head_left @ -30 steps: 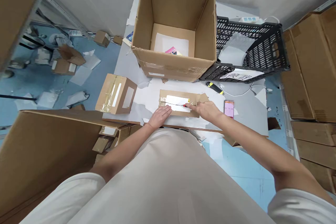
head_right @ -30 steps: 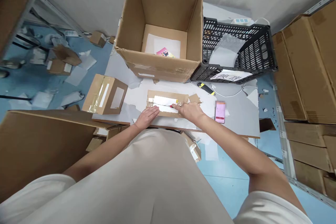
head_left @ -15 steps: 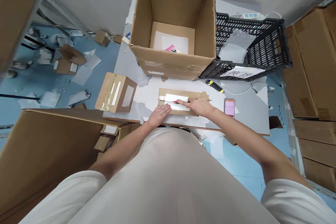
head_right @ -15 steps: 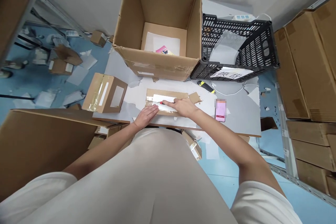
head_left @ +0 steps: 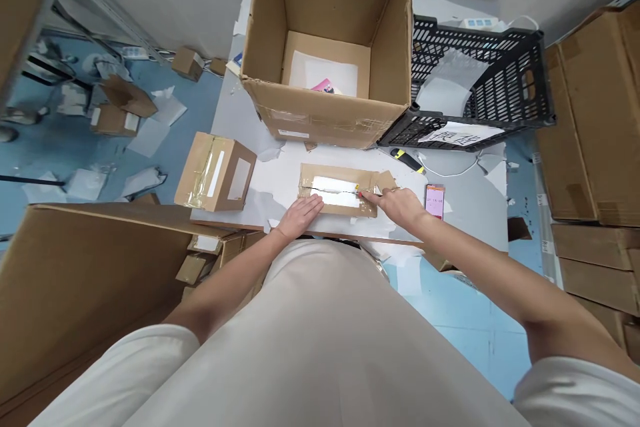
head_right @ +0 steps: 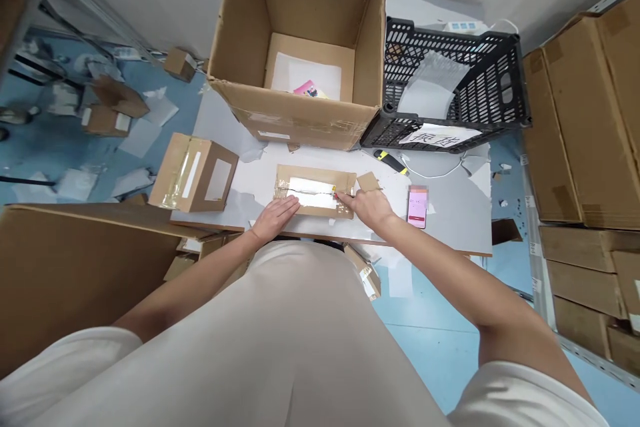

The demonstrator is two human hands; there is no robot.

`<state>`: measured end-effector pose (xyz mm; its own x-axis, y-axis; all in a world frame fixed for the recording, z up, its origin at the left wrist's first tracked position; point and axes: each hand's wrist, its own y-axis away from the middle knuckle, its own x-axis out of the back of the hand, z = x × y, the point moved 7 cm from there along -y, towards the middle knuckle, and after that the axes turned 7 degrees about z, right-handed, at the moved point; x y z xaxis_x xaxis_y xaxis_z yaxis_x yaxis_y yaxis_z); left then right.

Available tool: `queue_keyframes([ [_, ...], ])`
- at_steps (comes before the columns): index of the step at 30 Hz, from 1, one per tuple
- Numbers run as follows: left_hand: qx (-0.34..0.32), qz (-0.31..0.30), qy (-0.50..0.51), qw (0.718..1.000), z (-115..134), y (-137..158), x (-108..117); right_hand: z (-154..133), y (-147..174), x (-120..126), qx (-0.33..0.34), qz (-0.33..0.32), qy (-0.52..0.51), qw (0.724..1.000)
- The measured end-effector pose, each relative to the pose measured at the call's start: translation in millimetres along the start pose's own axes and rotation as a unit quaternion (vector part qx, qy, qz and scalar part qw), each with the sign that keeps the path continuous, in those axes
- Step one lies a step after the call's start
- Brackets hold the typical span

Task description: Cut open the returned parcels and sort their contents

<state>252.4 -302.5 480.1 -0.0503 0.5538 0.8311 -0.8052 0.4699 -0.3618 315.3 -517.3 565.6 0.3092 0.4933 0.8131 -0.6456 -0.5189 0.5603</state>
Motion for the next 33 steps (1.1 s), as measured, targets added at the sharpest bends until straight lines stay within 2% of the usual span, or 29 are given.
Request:
queue_keyframes([
  [4,0.014,-0.015,0.008,1.0,0.6,-1.2,-0.4,27.4,19.3,-17.0,0.002,-0.01,0.004,1.0],
  [10,0.029,-0.046,0.002,0.999,4.3,-7.7,-5.4,60.7,63.3,-47.4,-0.039,-0.014,-0.003,0.999],
  [13,0.039,-0.064,-0.007,0.997,7.3,-9.5,-5.2,67.4,87.1,-64.6,-0.071,0.022,-0.06,0.995],
  [15,0.048,-0.074,-0.017,0.996,10.0,-12.5,-1.2,70.6,99.9,-78.2,-0.127,0.067,-0.147,0.979],
  [17,0.059,-0.089,-0.033,0.994,13.0,-20.2,4.7,68.0,106.5,-93.5,-0.198,0.116,-0.29,0.929],
  [19,0.066,-0.107,-0.051,0.991,15.7,-34.4,10.6,54.5,103.9,-109.6,-0.253,0.141,-0.461,0.839],
  [22,0.08,-0.127,-0.082,0.985,14.9,-64.2,15.2,22.3,86.9,-123.9,-0.281,0.144,-0.657,0.685],
  [24,0.095,-0.15,-0.099,0.979,10.6,-81.8,12.0,7.0,76.0,-125.7,-0.281,0.146,-0.725,0.612],
  [25,0.102,-0.167,-0.102,0.975,7.9,-88.0,8.8,2.6,72.1,-125.4,-0.275,0.147,-0.746,0.588],
  [27,0.113,-0.196,-0.101,0.969,3.6,-94.5,2.0,-0.2,68.0,-124.2,-0.258,0.144,-0.771,0.564],
  [28,0.117,-0.203,-0.1,0.967,2.2,-95.6,-0.4,0.7,67.8,-123.6,-0.249,0.14,-0.776,0.563],
  [30,0.123,-0.202,-0.099,0.967,0.4,-95.4,-2.3,5.5,69.8,-122.1,-0.238,0.13,-0.769,0.579],
  [33,0.128,-0.195,-0.1,0.967,-0.1,-93.2,-2.2,13.6,75.9,-117.9,-0.23,0.11,-0.741,0.621],
])
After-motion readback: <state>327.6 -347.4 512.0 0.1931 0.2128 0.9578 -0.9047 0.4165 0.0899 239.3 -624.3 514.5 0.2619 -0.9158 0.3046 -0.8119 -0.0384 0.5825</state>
